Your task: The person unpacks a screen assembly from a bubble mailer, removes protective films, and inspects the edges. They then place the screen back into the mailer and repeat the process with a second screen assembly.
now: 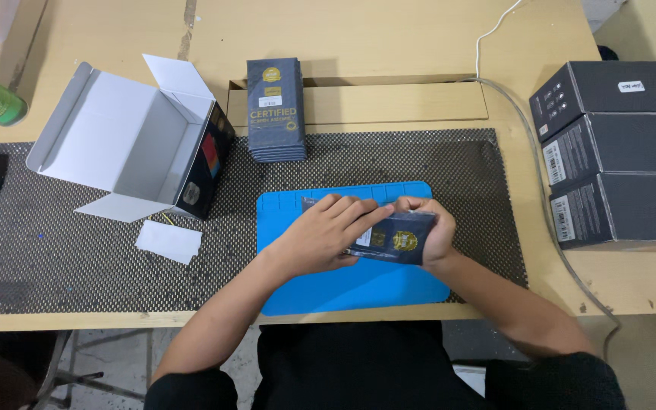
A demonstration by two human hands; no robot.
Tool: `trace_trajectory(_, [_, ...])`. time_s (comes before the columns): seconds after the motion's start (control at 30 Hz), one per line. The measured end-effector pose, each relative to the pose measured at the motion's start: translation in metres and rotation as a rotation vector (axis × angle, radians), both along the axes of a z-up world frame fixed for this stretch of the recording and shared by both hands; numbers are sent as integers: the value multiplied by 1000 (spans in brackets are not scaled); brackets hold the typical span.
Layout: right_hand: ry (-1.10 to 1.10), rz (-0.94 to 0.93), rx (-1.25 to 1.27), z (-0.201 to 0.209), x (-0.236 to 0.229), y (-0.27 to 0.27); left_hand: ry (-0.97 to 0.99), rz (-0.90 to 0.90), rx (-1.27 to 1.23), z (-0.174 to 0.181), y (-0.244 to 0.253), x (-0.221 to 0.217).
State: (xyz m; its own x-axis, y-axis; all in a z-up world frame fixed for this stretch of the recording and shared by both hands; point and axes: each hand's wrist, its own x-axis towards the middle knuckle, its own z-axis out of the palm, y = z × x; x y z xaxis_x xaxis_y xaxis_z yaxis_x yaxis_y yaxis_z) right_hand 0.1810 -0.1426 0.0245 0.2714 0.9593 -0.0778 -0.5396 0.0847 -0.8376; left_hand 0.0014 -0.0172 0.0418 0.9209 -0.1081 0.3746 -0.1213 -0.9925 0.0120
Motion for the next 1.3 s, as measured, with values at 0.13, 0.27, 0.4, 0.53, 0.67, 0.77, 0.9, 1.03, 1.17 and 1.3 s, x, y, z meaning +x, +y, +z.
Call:
trace_trajectory(0.13, [13,-67,150,-25,6,0,-17,-15,-4,3,-1,-1])
trace_trajectory(0.27, [-237,-52,96,-39,23,2,-43,32,-68,-5,1,-2])
trace_trajectory(0.4, [-363,-37,20,-47,18,1,-96,75,-64,-39,0,9])
trace_trajectory(0.53, [-417,-91,11,-53,10,-5,-175,44,-205,-65,-5,18])
trace_trajectory(0.67, [-544,-117,-69,-17,12,-6,-180,66,-216,-56,-3,15])
trace_trajectory(0.77, [-283,-99,-107,-30,15,-7,-206,100,-189,-55,-2,15])
trace_trajectory(0.9, [-197,-49,-113,-14,7,-4,-190,110,-150,-50,-1,12])
trace_trajectory(1.03, [-57,-31,-158,-46,16,-2,-231,61,3,-38,-3,13])
trace_trajectory(1.17, [-79,49,-146,-24,3,-7,-242,15,124,-31,-10,10])
trace_trajectory(1.3, [-28,70,-146,-24,2,-7,-243,21,168,-30,-13,10])
